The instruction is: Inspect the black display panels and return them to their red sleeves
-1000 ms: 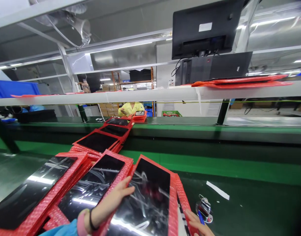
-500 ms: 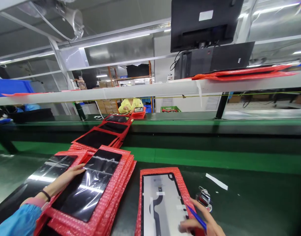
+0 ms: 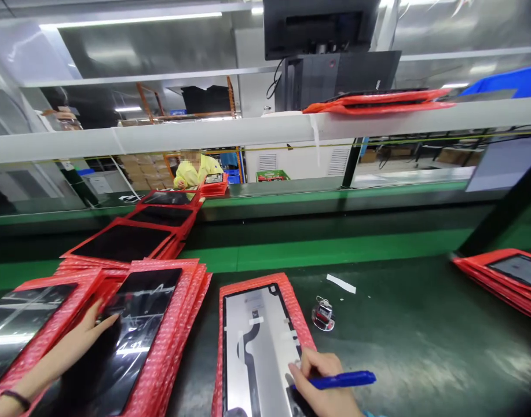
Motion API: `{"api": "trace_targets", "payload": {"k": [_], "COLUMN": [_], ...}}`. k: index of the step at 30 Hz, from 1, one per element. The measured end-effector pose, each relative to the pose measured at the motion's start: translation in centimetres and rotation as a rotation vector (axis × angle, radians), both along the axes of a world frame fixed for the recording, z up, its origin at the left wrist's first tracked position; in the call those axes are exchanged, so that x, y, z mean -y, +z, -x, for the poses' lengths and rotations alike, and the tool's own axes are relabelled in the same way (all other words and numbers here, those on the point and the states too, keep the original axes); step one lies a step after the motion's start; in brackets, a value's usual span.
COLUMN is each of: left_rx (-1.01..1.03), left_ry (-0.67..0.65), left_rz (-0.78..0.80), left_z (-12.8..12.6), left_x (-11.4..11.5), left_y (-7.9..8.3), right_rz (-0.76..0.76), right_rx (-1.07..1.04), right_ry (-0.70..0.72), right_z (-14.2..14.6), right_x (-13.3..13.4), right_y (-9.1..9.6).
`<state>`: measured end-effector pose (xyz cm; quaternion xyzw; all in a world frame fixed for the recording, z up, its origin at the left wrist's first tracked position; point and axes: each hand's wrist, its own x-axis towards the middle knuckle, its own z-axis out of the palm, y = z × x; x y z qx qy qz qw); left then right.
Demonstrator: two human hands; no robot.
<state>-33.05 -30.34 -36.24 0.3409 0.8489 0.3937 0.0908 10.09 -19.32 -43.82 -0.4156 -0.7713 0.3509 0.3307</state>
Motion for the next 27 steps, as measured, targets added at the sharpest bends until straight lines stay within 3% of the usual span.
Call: {"api": "trace_targets", "payload": {"k": [4, 7, 9, 11, 14, 17, 22, 27], "left_rx": [-0.120, -0.011, 0.252, 0.519, 0.919, 1.187, 1.273, 1.246], "left_ry": [-0.094, -0.195, -0.309, -0.335, -0.295, -0.240, -0.260, -0.495], "left_rz": [-0.092, -0.148, -0.235, -0.207, -0.145, -0.076, -0.030, -0.104], "left_z": [-2.6, -6.5, -9.6, -12.7, -16.0, -17.7, -18.7, -21.4], "left_x": [-0.7, -0.7, -0.8, -1.0, -1.3, -1.5, -2.4, -4.7], "left_y": [-0.7, -1.4, -2.0, -2.6, -3.6, -4.1, -2.7, -0.8], "right_rz": [-0.038, -0.033, -0.019, 0.002, 0.058, 0.140, 0.329, 0.518], "right_rx": [0.025, 0.023, 0.013, -0.008, -0.069, -0.175, -0.379, -0.535], "right_ry": [0.070, 0.106, 0.108, 0.095, 0.063, -0.007, -0.012, 0.082], "right_z": [0.4, 0.4, 0.4, 0.3, 0.2, 0.4, 0.5, 0.7], "right_x": [0.1, 0.0, 0.0, 0.0, -0.1, -0.5, -0.8, -0.6], "right_y": [0.4, 0.6, 0.7, 0.7, 0.0, -1.1, -1.8, -0.5]}}
